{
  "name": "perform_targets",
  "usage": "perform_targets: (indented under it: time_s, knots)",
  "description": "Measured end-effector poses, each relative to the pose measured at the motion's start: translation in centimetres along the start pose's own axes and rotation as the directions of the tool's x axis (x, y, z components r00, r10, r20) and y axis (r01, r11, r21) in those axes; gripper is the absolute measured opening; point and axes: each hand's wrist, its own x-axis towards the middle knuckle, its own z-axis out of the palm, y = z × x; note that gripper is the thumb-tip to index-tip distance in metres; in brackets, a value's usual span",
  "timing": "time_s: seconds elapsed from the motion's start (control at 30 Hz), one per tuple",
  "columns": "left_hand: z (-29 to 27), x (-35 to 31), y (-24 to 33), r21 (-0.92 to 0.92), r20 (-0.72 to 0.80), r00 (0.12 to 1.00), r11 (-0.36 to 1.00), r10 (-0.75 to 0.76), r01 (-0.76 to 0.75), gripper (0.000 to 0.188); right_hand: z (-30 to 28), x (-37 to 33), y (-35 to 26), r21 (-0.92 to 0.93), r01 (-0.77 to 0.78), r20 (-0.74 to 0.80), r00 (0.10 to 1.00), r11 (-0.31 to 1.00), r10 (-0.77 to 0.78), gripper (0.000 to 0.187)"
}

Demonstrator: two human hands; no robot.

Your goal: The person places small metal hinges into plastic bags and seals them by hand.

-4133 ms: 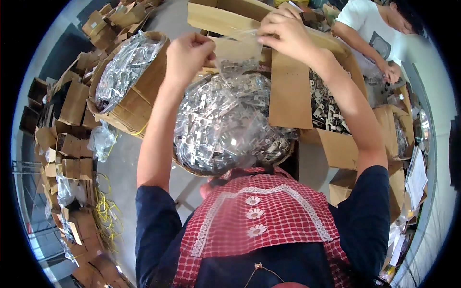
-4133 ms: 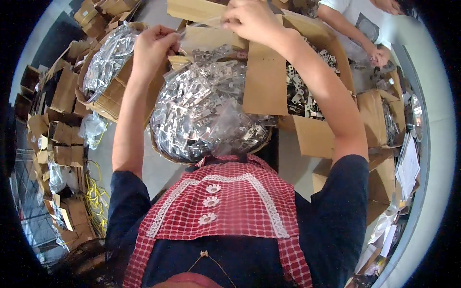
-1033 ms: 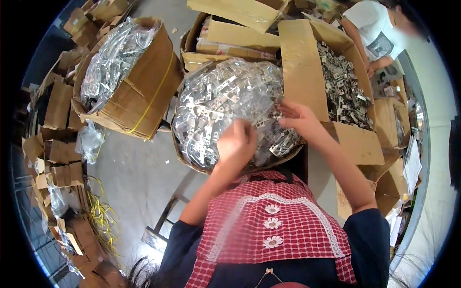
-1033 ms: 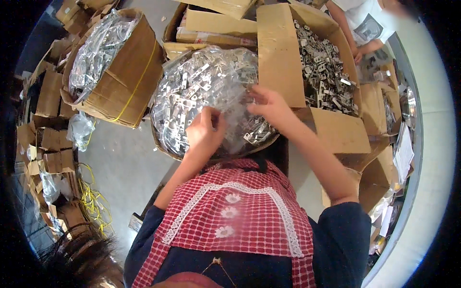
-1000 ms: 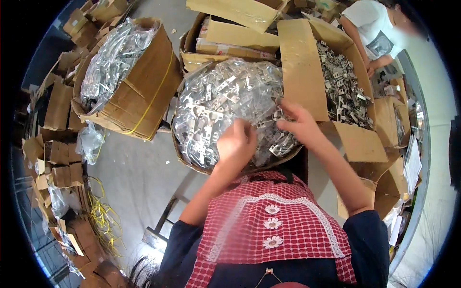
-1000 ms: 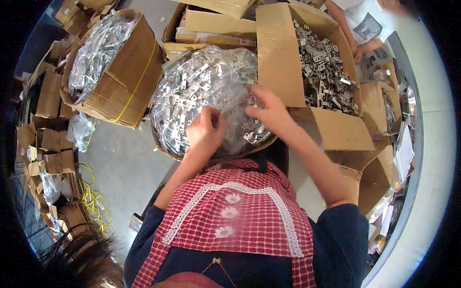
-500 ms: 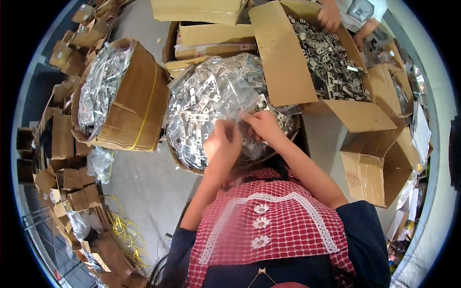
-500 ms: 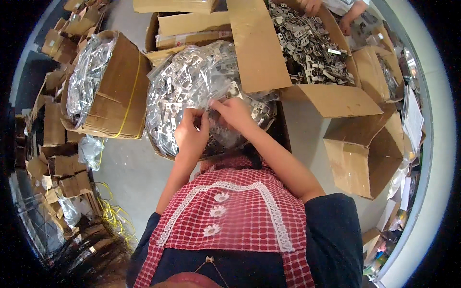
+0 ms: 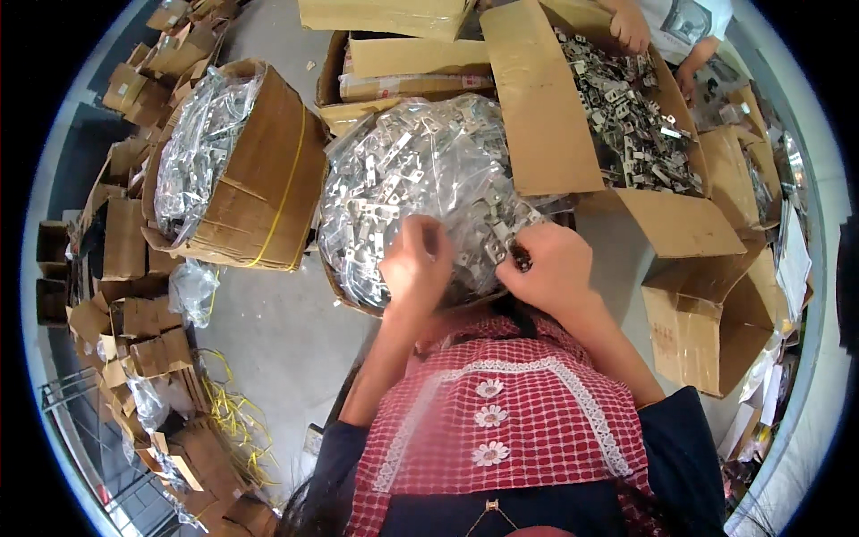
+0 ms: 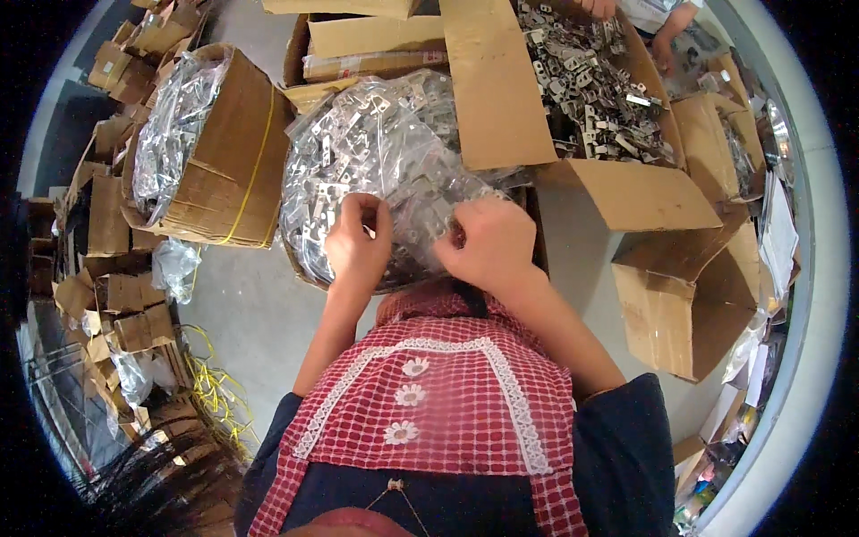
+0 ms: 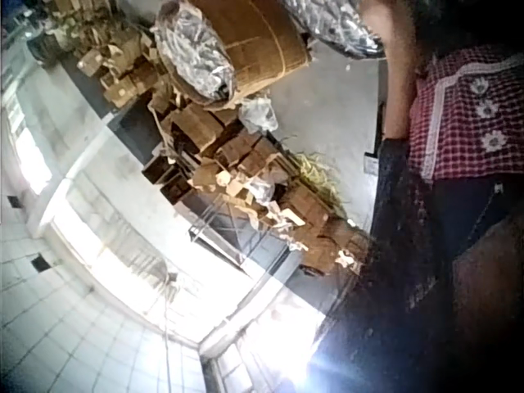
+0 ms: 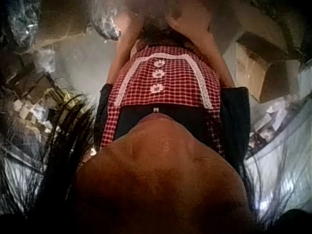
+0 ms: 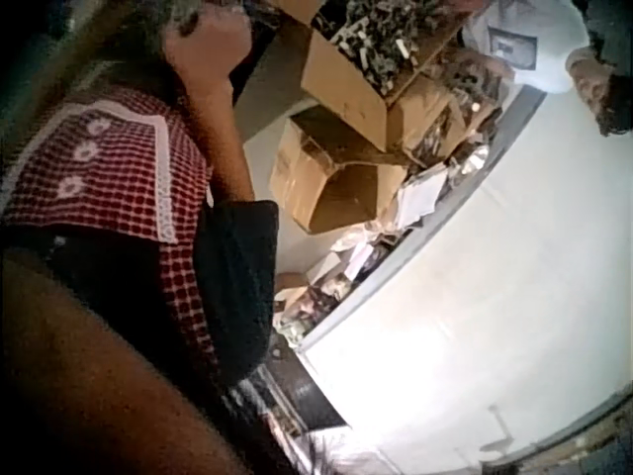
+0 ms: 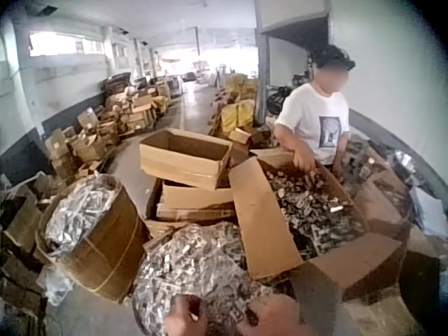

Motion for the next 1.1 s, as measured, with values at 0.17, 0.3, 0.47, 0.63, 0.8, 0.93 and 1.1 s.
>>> perform_targets:
  time_s: [0.17, 0.3, 0.47, 0.63, 0.8, 0.93, 1.1]
  knots:
    - [0.6, 0.0, 0.2, 0.141, 0.014, 0.991, 0.981, 0.133, -0.133, 0.014, 0.0, 1.1, -0.1, -0.065, 0.194, -0.08, 0.977, 0.979, -0.199, 0.015]
    - [0.9, 0.2, 1.0, 0.172, 0.021, 0.964, 0.949, 0.264, -0.263, 0.017, 0.9, 2.7, 0.7, -0.145, 0.304, -0.1, 0.942, 0.942, -0.32, 0.016]
    - [1.2, 0.4, 1.4, 0.078, 0.014, 0.972, 0.969, 0.233, -0.234, 0.016, 2.3, 4.0, 1.0, -0.126, 0.204, -0.159, 0.962, 0.971, -0.223, 0.017]
    - [2.5, -0.1, 1.1, -0.041, -0.026, 0.989, 0.989, 0.143, -0.144, 0.012, 3.6, 5.0, 0.0, 0.061, -0.152, 0.057, 0.987, 0.986, 0.148, 0.029]
    - [2.1, 0.0, 0.6, -0.125, -0.074, 0.995, 0.99, -0.07, 0.061, 0.015, 4.9, 3.8, 1.1, 0.496, -0.152, 0.114, 0.987, 0.855, 0.11, 0.024]
    - [1.8, -0.1, -0.1, -0.236, -0.072, 0.989, 0.966, -0.128, 0.107, 0.015, 7.0, 3.3, 2.3, 0.511, 0.125, -0.129, 0.989, 0.85, -0.068, 0.021]
    - [1.3, -0.1, 0.7, -0.297, -0.097, 0.992, 0.954, -0.085, 0.053, 0.013, 7.5, 5.4, 2.0, 0.272, 0.311, -0.268, 0.933, 0.911, -0.239, 0.012]
